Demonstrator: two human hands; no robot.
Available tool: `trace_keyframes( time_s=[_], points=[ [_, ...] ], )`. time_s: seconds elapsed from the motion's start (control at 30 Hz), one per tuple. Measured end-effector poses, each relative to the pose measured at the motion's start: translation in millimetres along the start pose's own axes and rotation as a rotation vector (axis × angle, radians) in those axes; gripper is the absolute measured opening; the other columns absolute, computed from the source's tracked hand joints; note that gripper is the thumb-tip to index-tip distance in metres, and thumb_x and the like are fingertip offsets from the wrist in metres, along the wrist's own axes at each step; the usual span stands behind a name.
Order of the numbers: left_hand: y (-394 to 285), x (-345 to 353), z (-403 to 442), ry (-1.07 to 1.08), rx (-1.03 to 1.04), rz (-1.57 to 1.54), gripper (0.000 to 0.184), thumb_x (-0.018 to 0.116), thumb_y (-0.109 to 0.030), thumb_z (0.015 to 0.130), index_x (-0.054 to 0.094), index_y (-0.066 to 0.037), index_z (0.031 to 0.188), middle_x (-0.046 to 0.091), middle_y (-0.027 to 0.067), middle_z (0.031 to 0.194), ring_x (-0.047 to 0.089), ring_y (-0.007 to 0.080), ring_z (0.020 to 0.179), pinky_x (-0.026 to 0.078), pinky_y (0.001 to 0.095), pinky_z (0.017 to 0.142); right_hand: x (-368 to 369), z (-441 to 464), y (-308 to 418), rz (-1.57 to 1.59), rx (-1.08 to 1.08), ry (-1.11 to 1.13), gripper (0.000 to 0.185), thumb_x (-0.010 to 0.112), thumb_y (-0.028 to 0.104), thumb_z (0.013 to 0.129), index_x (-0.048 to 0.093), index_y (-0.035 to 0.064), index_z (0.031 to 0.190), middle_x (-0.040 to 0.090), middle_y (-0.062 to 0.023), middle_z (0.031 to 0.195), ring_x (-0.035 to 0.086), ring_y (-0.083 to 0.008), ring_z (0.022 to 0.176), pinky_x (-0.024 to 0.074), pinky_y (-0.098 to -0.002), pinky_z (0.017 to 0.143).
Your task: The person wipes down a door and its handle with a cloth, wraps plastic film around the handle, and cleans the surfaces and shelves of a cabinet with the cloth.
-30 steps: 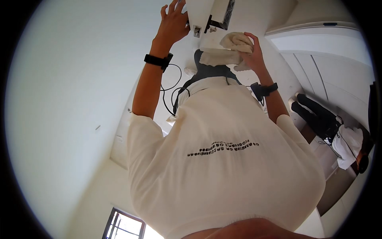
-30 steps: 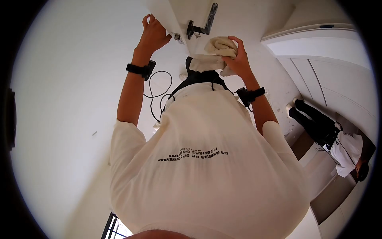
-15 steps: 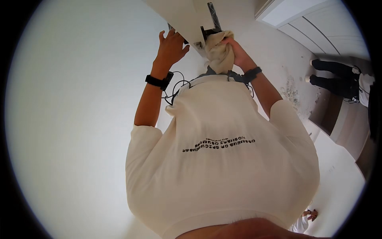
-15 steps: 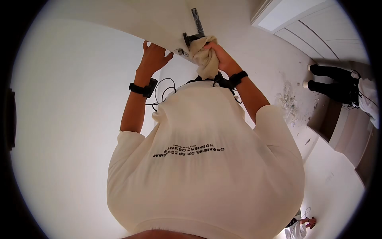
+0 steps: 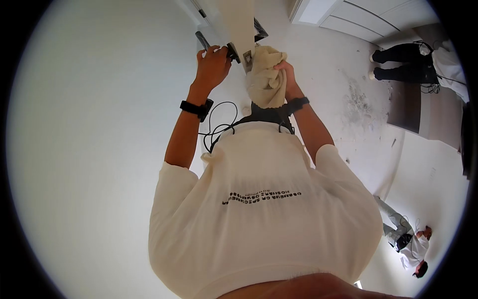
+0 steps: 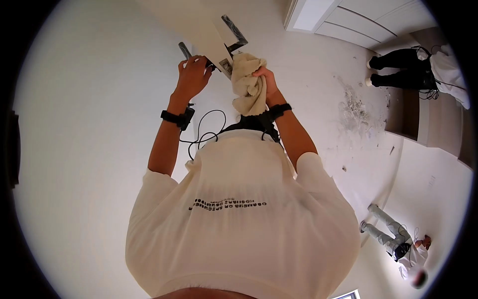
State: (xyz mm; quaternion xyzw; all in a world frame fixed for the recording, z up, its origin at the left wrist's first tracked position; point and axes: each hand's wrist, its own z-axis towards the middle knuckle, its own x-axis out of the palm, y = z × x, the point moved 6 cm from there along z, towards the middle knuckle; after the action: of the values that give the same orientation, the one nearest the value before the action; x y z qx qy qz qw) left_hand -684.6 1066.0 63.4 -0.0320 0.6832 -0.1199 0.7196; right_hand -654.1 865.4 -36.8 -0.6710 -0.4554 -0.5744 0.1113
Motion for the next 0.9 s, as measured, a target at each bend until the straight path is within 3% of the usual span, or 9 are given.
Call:
trace_keyframes(
  time_s=[0.07, 0.2, 0.4, 0.43, 0.53, 0.57, 0.87, 0.9],
  points=[
    [0, 2, 1, -0.04, 0.024, 0.015, 0.025, 0.059, -0.016, 0.092, 0.058, -0.007, 0.115, 0.066, 0.0094, 0.115, 0.053, 0.0262, 0.124, 0.035, 0.0568, 0.101, 22, -30, 0, -0.017, -0.001, -0.077, 0.053, 0.054, 0.013, 0.075, 0.057, 0.0002, 0.126, 0.067, -0.0155, 0.112, 0.066, -0.0297, 0.098, 0.0539, -0.0388, 0.092],
    [-5, 2, 0, -0.081, 0.062, 0.084, 0.026, 0.059, -0.016, 0.091, 0.058, -0.007, 0.115, 0.065, 0.0115, 0.118, 0.054, 0.0264, 0.123, 0.037, 0.0566, 0.1, 67, -36, 47, -0.952, -0.317, -0.098, 0.06, 0.062, 0.018, 0.078, 0.055, 0.0079, 0.136, 0.068, -0.013, 0.108, 0.067, -0.0246, 0.095, 0.0542, -0.0377, 0.088],
    [-3, 8, 5, -0.099, 0.074, 0.062, 0.027, 0.06, -0.017, 0.089, 0.058, -0.006, 0.113, 0.066, 0.012, 0.116, 0.055, 0.0267, 0.121, 0.038, 0.0573, 0.099, 123, -9, 73, -2.268, -0.369, -0.159, 0.063, 0.07, 0.021, 0.073, 0.058, 0.0185, 0.135, 0.071, -0.0139, 0.088, 0.069, -0.0312, 0.078, 0.0559, -0.0412, 0.074],
    [-11, 7, 7, -0.096, 0.067, 0.057, 0.026, 0.06, -0.017, 0.089, 0.058, -0.006, 0.113, 0.066, 0.0118, 0.115, 0.055, 0.0266, 0.121, 0.038, 0.0575, 0.099, 121, -8, 81, -2.334, -0.359, -0.177, 0.055, 0.07, 0.02, 0.072, 0.063, 0.0182, 0.127, 0.071, -0.0152, 0.086, 0.068, -0.0348, 0.081, 0.0549, -0.043, 0.071],
    [-14, 1, 4, -0.255, 0.104, 0.155, 0.022, 0.059, -0.018, 0.088, 0.061, -0.008, 0.107, 0.072, 0.0063, 0.093, 0.059, 0.0238, 0.116, 0.041, 0.0554, 0.095, 139, 5, 80, -2.557, -0.402, -0.106, 0.048, 0.069, 0.018, 0.072, 0.065, 0.018, 0.12, 0.07, -0.0153, 0.085, 0.068, -0.0341, 0.08, 0.0546, -0.0433, 0.069],
    [-15, 2, 5, -0.245, 0.098, 0.143, 0.022, 0.059, -0.018, 0.088, 0.061, -0.008, 0.108, 0.072, 0.0063, 0.093, 0.059, 0.0238, 0.116, 0.041, 0.0552, 0.095, 141, 6, 82, -2.516, -0.417, -0.079, 0.043, 0.068, 0.016, 0.072, 0.066, 0.0163, 0.114, 0.07, -0.0154, 0.084, 0.068, -0.0344, 0.078, 0.0543, -0.0437, 0.069],
    [-14, 7, 10, -0.251, 0.066, 0.113, 0.024, 0.059, -0.018, 0.088, 0.062, -0.007, 0.109, 0.072, 0.0071, 0.095, 0.059, 0.0241, 0.116, 0.041, 0.0542, 0.096, 125, -41, 80, -2.272, -0.382, -0.095, 0.055, 0.069, 0.02, 0.07, 0.065, 0.0206, 0.125, 0.072, -0.013, 0.085, 0.068, -0.034, 0.074, 0.0548, -0.0407, 0.066],
    [-11, 9, 9, -0.248, 0.06, 0.099, 0.024, 0.059, -0.018, 0.088, 0.062, -0.007, 0.109, 0.072, 0.0074, 0.095, 0.059, 0.0242, 0.116, 0.041, 0.0542, 0.096, 112, -46, 76, -2.276, -0.35, -0.095, 0.062, 0.071, 0.021, 0.07, 0.058, 0.0201, 0.13, 0.072, -0.0137, 0.087, 0.068, -0.0354, 0.073, 0.0549, -0.0413, 0.066]
  ],
)
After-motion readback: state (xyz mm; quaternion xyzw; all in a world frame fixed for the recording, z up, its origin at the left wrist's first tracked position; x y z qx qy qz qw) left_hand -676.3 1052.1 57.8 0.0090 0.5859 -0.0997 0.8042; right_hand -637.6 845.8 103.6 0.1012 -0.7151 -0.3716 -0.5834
